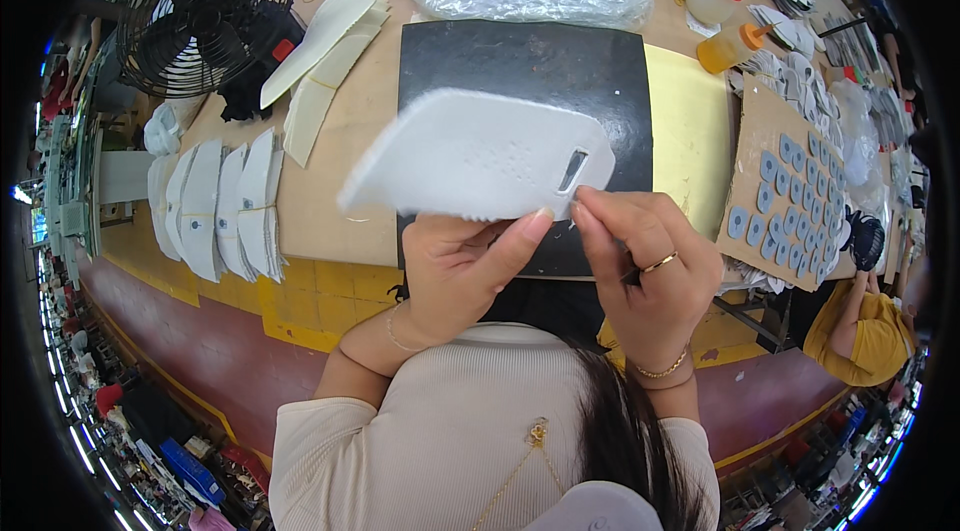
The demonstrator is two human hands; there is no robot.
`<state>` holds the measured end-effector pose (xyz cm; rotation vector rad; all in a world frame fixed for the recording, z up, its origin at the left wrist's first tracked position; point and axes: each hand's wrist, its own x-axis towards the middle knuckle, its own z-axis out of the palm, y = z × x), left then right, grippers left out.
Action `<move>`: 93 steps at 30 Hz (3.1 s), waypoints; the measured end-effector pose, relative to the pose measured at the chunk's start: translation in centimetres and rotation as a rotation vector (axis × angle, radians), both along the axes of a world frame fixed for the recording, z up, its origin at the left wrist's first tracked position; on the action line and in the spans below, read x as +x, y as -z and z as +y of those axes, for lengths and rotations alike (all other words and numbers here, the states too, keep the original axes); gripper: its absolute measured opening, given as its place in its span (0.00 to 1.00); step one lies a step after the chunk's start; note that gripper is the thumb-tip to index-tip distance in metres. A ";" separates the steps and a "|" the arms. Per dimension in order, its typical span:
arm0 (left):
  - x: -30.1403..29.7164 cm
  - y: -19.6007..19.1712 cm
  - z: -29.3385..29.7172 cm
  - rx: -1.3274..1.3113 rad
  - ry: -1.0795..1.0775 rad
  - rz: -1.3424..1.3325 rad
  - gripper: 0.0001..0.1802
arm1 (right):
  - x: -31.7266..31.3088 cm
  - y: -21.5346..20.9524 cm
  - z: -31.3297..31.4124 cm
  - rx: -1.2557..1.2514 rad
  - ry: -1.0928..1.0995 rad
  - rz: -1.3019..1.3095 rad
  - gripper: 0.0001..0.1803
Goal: The person uses a craft knife to trim a white curved mask piece, then peels a backing and presses a blue sticker into a central cutout. She repeats this with additional mask pieces, applies glue from a squeeze bottle, and presses the pieces together on a black work mat.
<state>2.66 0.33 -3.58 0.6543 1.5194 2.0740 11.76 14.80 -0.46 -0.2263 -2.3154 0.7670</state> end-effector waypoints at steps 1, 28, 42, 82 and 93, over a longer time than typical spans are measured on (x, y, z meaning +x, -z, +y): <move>0.3 0.0 0.1 0.005 -0.008 -0.018 0.10 | 0.0 0.0 0.0 0.022 -0.011 -0.014 0.14; -1.1 0.0 0.6 0.077 0.081 -0.339 0.12 | 1.3 1.7 2.5 -0.521 0.380 -0.004 0.05; -1.2 -0.1 0.2 0.110 0.116 -0.435 0.14 | 3.8 11.3 8.8 -0.022 0.460 -0.405 0.18; -3.8 3.2 -1.6 0.079 -0.301 0.777 0.36 | 3.2 3.3 4.2 -1.122 -0.410 0.049 0.08; -1.9 1.7 -0.1 0.283 0.208 -0.605 0.32 | 3.6 4.4 4.9 -1.082 -0.582 0.177 0.10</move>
